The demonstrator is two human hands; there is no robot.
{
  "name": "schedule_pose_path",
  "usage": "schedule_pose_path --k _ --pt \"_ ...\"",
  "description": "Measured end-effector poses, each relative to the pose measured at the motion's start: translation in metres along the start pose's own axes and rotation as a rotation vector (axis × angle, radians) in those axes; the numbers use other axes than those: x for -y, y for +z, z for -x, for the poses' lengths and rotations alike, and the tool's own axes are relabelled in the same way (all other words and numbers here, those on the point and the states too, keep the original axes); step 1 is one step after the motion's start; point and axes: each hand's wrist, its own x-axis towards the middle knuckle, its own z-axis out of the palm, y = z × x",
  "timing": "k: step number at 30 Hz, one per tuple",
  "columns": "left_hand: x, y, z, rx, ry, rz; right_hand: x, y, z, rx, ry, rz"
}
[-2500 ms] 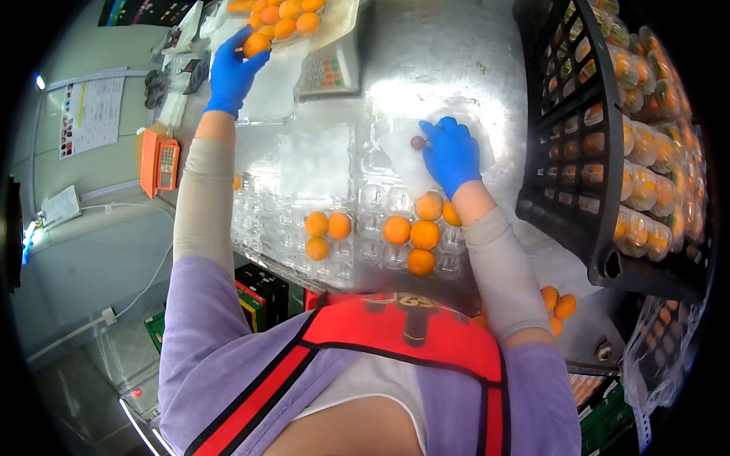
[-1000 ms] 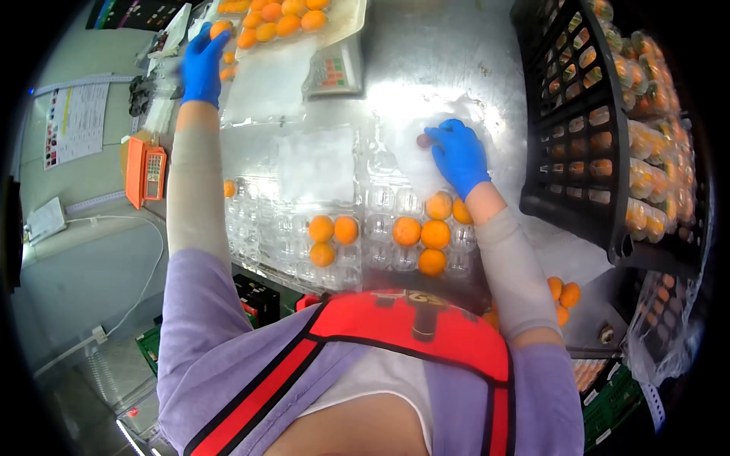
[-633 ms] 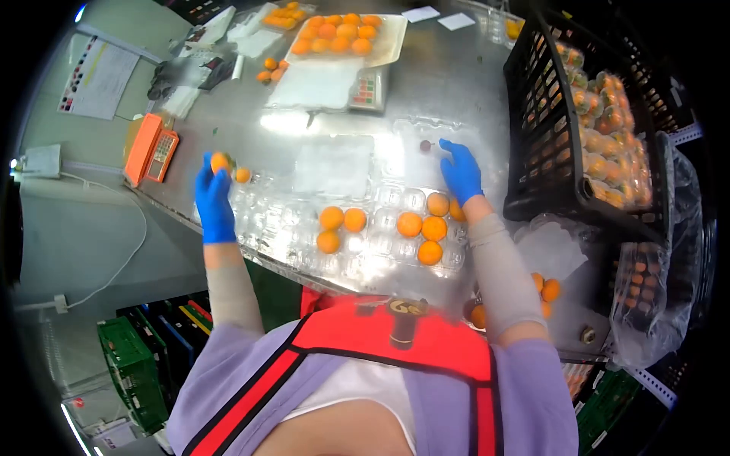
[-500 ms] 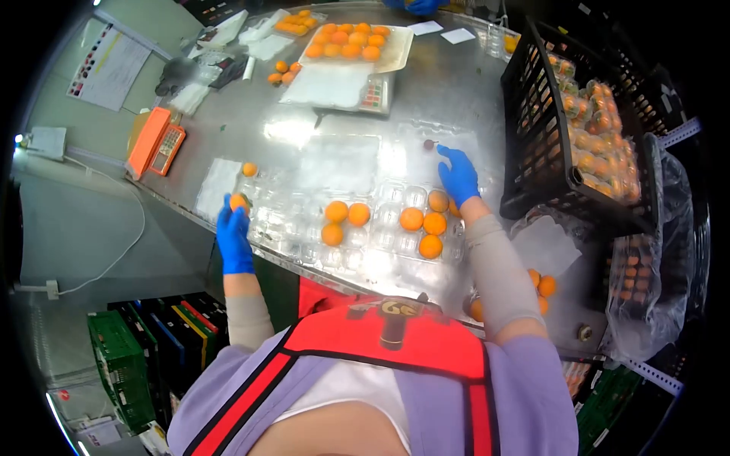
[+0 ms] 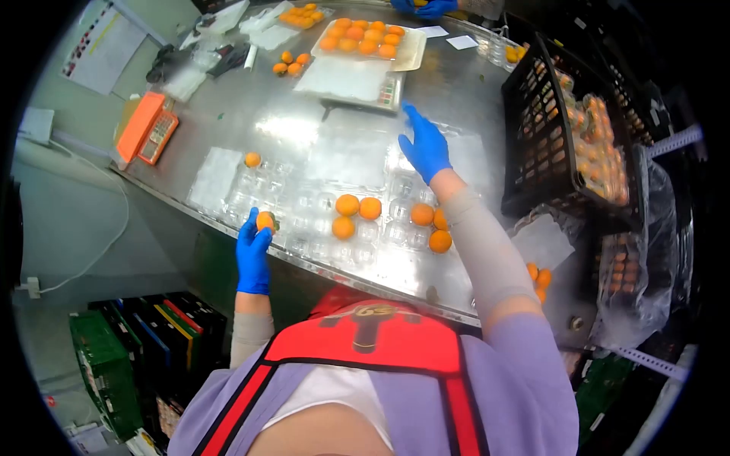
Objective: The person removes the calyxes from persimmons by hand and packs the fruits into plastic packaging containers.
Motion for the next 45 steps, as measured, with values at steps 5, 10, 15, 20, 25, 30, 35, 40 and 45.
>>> schedule_pose_path --k 5,10,15,20,25,30,35,40,45 --pt "0.006 -0.037 0.004 -0.043 -0.119 -0.006 0.028 0.021 -0.046 -0.182 -0.222 0.454" --pt "0.019 -0.062 -0.009 -0.081 -0.084 -0.036 0.031 0.040 -0.082 -0.237 -0.309 0.511" --pt "0.000 -0.057 -0.025 -0.055 -0.133 -0.024 0.043 0.017 -0.111 -0.421 -0.531 0.351" --pt "-0.001 -0.057 -0.039 -0.041 -0.119 0.017 0.039 -0.004 -0.146 -0.416 -0.520 0.141" --pt "0.004 -0.062 -0.046 -0.063 -0.123 0.053 0.045 -0.019 -0.141 -0.124 -0.297 -0.125" --pt "0.005 -0.066 -0.056 -0.099 -0.116 0.047 0.047 -0.038 -0.132 0.476 -0.124 -0.141" --pt "-0.005 -0.062 -0.070 -0.113 -0.149 0.015 0.042 -0.022 -0.171 0.384 -0.129 -0.153" --pt "-0.001 -0.052 -0.083 -0.123 -0.123 0.020 0.063 0.026 -0.235 0.003 -0.245 0.262" --pt "0.000 -0.037 -0.087 -0.065 -0.145 0.011 0.054 0.061 -0.272 0.048 -0.151 0.400"
